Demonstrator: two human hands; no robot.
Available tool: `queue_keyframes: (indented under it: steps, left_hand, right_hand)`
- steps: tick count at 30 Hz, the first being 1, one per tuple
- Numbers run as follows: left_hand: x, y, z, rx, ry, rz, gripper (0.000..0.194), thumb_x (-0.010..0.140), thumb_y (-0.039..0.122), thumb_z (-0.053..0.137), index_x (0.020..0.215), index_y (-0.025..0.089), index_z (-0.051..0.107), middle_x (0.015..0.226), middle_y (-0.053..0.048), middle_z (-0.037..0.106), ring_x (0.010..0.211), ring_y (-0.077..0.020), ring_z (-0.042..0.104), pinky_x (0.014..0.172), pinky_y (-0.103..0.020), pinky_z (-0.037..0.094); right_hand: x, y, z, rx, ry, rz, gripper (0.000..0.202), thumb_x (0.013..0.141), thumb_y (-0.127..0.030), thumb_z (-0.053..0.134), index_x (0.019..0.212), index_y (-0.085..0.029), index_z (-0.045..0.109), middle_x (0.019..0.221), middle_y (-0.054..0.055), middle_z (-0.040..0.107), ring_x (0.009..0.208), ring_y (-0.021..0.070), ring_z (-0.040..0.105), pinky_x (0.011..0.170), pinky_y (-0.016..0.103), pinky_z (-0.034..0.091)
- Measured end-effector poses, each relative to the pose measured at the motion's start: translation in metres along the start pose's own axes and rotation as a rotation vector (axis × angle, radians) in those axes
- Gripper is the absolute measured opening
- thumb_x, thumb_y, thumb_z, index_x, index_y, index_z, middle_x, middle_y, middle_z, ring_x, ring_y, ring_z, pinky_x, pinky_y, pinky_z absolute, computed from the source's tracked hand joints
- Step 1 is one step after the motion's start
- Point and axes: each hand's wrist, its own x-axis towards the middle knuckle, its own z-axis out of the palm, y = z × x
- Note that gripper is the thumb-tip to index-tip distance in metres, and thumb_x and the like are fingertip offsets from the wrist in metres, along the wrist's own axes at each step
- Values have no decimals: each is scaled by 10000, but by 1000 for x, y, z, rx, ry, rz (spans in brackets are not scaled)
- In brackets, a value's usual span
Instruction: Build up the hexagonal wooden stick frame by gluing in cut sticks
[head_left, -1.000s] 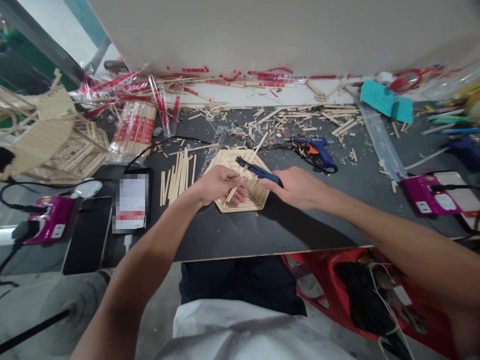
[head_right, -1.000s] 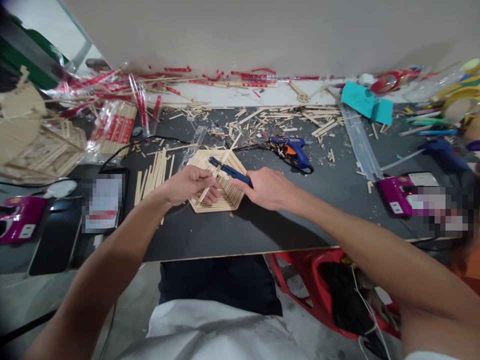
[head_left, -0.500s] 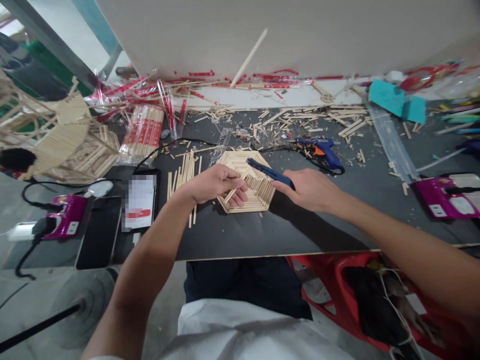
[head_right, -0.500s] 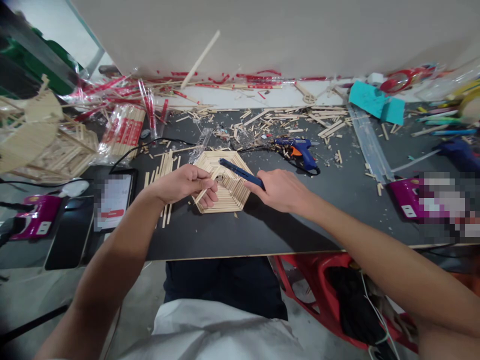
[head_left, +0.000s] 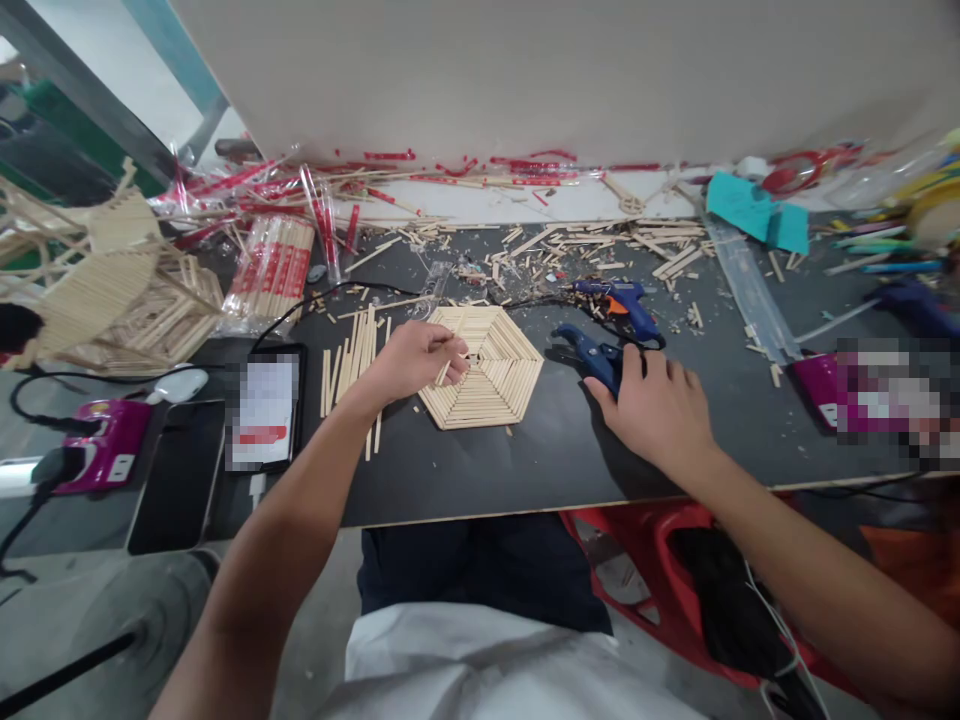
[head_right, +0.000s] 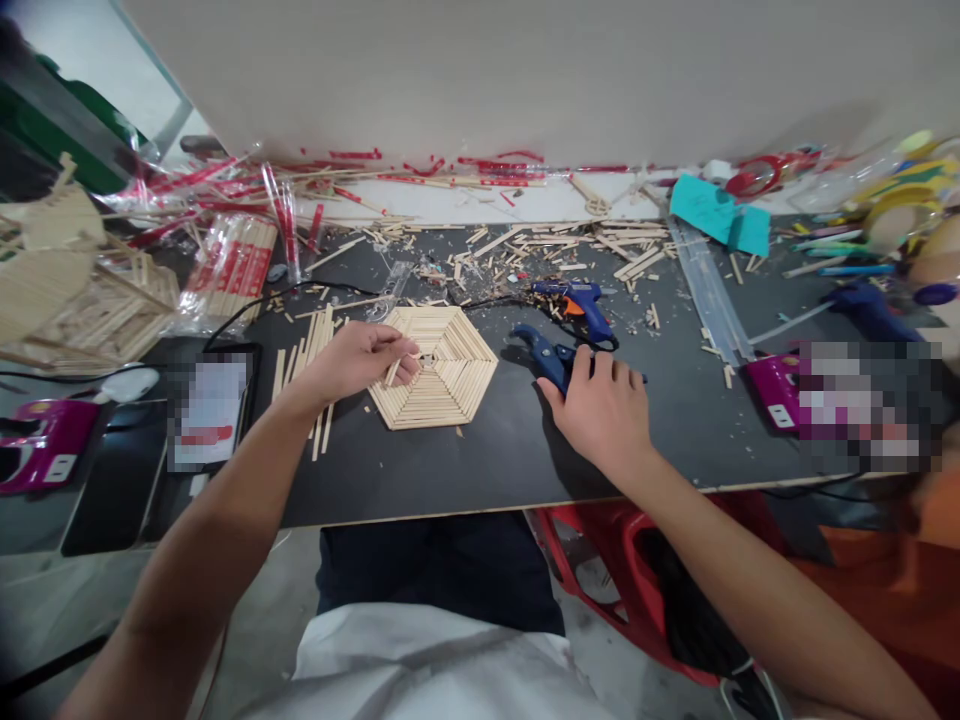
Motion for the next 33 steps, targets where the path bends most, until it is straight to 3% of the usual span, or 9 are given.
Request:
queue_keyframes:
  steps: [6, 9, 13, 20, 22, 24, 28, 30, 33]
  left_hand:
    - [0, -3, -4, 183, 46, 114, 279, 971, 318, 588, 794, 146, 717, 796, -89, 772, 653, -140, 691, 612, -244, 504]
    - [-3, -2, -4, 334, 109, 215, 298, 968, 309, 585, 745, 155, 709, 725, -55, 753, 683, -135, 699, 627, -220, 475]
    - [-2, -1, -4, 355, 122, 216, 288, 962, 267, 566, 724, 160, 687, 709, -46, 747, 690, -138, 718, 663, -226, 498]
    - [2, -3, -1, 188, 132, 273, 291, 957, 350, 554, 779, 164, 690, 802, -81, 775, 678, -158, 724, 635, -256, 560]
    - [6, -1, -7, 226, 205, 339, 272, 957, 321, 542, 798, 164, 696, 839, -81, 779, 698, -157, 727, 662, -259, 563]
    - [13, 2, -21, 359, 387, 357, 255, 955, 276, 530, 812, 168, 711, 847, -70, 777, 715, -161, 725, 707, -271, 560]
    - [39, 15, -63, 856, 677, 136, 269, 985, 239, 518, 951, 150, 769, 929, -128, 772, 931, -267, 732, 905, -378, 531]
    - [56, 22, -80, 977, 720, -56, 237, 957, 211, 571, 1018, 109, 776, 1010, -176, 762, 1023, -324, 715, 891, -399, 522]
    - [80, 26, -90, 1045, 673, -196, 246, 927, 156, 595, 1090, 84, 766, 1100, -196, 747, 1087, -338, 691, 897, -399, 513]
  right_hand:
    - [-6, -6, 1, 101, 80, -38, 644, 1045, -440, 335, 1447, 43, 473, 1432, 353, 536, 1293, 464, 521, 1009, 571, 458]
    - [-5, -9, -6, 145, 101, -66, 585, 1038, -434, 384, 1396, -2, 549, 1413, 313, 569, 1291, 439, 519, 1043, 568, 444]
    - [0, -15, -11, 247, 164, -117, 503, 1035, -400, 438, 1312, -27, 630, 1396, 281, 590, 1303, 414, 515, 1076, 556, 441]
    - [24, -47, -18, 711, 371, -373, 305, 1016, -364, 556, 1185, -141, 677, 1160, 169, 717, 1122, 302, 653, 1000, 480, 541]
    - [36, -59, -24, 797, 362, -416, 281, 1020, -361, 554, 1181, -162, 672, 1157, 154, 716, 1108, 284, 671, 979, 456, 556]
    - [51, -70, -26, 846, 368, -449, 262, 1026, -356, 541, 1154, -173, 677, 1148, 144, 714, 1092, 274, 681, 966, 446, 561]
    - [73, -81, -14, 864, 429, -472, 275, 1042, -339, 491, 1054, -153, 693, 1084, 151, 709, 1036, 267, 685, 926, 430, 565]
    - [77, -81, -4, 867, 446, -467, 270, 1038, -328, 493, 1027, -150, 696, 1058, 152, 706, 1013, 266, 685, 911, 425, 567]
    - [75, -77, 6, 881, 465, -455, 242, 1029, -316, 513, 1012, -165, 701, 1040, 138, 708, 993, 255, 686, 897, 414, 570]
